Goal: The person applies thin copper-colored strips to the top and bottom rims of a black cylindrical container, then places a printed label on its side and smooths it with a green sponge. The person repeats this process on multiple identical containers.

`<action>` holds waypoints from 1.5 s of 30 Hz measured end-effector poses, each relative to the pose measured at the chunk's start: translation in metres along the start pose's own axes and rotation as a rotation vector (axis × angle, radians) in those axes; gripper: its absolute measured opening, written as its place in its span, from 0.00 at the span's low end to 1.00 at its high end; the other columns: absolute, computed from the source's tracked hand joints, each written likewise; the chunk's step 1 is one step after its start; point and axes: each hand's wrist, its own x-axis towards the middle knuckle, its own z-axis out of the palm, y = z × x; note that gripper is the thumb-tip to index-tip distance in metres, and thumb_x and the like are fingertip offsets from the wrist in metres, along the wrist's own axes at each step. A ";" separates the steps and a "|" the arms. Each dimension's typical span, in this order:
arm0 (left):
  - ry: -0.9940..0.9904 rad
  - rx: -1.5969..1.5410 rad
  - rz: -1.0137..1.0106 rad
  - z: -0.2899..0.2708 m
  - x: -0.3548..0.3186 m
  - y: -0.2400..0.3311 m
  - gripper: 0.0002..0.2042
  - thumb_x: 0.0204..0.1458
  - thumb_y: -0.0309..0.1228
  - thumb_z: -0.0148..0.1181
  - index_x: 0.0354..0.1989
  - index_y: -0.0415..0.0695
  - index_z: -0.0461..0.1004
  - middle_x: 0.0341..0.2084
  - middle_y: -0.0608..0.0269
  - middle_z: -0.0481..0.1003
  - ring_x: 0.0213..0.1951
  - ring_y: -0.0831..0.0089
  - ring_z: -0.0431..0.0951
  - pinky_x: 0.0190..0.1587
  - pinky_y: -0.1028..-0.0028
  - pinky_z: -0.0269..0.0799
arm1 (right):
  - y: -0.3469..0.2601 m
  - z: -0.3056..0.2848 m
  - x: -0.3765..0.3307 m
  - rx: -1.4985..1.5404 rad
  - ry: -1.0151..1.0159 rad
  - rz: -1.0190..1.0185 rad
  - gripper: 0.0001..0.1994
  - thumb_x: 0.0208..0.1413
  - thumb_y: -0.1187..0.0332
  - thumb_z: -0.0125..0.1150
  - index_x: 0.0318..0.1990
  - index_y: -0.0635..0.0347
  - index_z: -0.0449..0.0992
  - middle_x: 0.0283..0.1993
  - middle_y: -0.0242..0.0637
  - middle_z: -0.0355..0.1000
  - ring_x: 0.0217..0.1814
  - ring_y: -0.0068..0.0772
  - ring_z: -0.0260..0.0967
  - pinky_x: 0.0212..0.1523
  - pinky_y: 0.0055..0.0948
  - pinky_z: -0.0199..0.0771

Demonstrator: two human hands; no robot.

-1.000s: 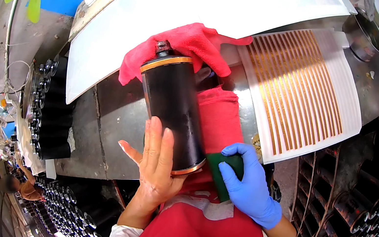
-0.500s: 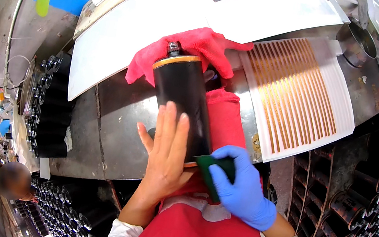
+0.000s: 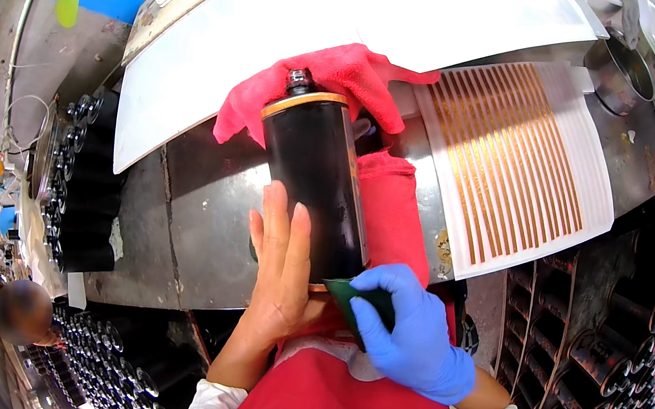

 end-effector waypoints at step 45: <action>0.333 -0.086 0.155 0.007 -0.023 0.004 0.39 0.43 0.31 0.65 0.64 0.36 0.52 0.62 0.43 0.54 0.64 0.46 0.54 0.64 0.55 0.48 | -0.114 -0.159 -0.035 -0.443 0.162 -0.093 0.13 0.49 0.58 0.58 0.25 0.59 0.77 0.24 0.42 0.72 0.26 0.38 0.71 0.29 0.32 0.70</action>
